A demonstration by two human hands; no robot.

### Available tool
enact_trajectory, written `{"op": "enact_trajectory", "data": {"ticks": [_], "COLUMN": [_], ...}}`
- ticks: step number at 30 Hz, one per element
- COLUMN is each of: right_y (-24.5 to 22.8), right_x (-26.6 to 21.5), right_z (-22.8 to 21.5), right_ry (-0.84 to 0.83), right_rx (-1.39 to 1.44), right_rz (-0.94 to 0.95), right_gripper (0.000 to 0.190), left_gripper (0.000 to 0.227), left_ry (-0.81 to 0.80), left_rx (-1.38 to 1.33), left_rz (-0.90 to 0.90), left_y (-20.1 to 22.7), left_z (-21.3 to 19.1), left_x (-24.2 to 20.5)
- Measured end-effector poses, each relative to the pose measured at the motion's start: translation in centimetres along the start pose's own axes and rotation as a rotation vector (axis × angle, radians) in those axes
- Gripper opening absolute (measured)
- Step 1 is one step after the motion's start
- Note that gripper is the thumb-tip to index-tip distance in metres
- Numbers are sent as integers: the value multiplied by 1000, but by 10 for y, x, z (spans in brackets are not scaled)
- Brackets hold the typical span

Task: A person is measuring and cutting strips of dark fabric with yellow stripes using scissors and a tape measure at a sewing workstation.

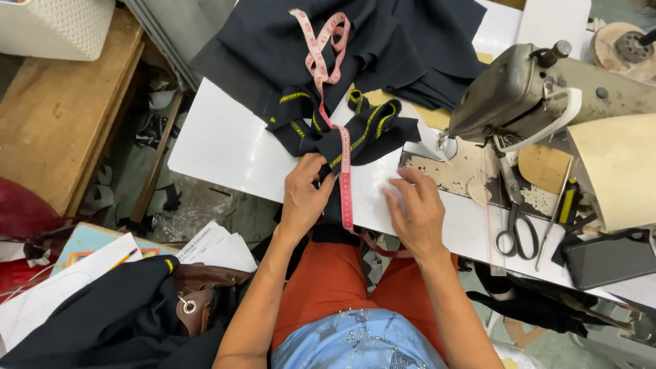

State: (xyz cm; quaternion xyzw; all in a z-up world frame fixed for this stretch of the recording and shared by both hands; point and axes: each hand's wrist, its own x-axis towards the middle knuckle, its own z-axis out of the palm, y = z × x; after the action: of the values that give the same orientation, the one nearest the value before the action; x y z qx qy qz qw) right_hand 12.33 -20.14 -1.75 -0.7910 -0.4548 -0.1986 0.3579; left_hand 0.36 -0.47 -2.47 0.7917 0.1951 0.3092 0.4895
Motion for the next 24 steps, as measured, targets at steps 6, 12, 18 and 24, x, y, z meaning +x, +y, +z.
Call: {"op": "enact_trajectory", "data": {"ticks": [6,12,18,24], "right_y": [-5,-38,-11,37], "right_x": [-45,-129,-123,-174], "right_z": [9,25,84,138], "right_ry": [-1,-581,-465,221], "right_rx": [102,868,1939,1918], "right_rz": [-297,915,1689,2041], "right_gripper": [34,59,80,11], "left_gripper": [25,34,40,40], "left_ry": [68,44,46,-112], "left_rx": [-49,-231,-285,-92], "left_rz": [-5,-218,-188,-200], "left_y": [17,29,41,29], "left_z": [-6,-15,-8,-5], "left_x": [-11,-32,-25,-12]}}
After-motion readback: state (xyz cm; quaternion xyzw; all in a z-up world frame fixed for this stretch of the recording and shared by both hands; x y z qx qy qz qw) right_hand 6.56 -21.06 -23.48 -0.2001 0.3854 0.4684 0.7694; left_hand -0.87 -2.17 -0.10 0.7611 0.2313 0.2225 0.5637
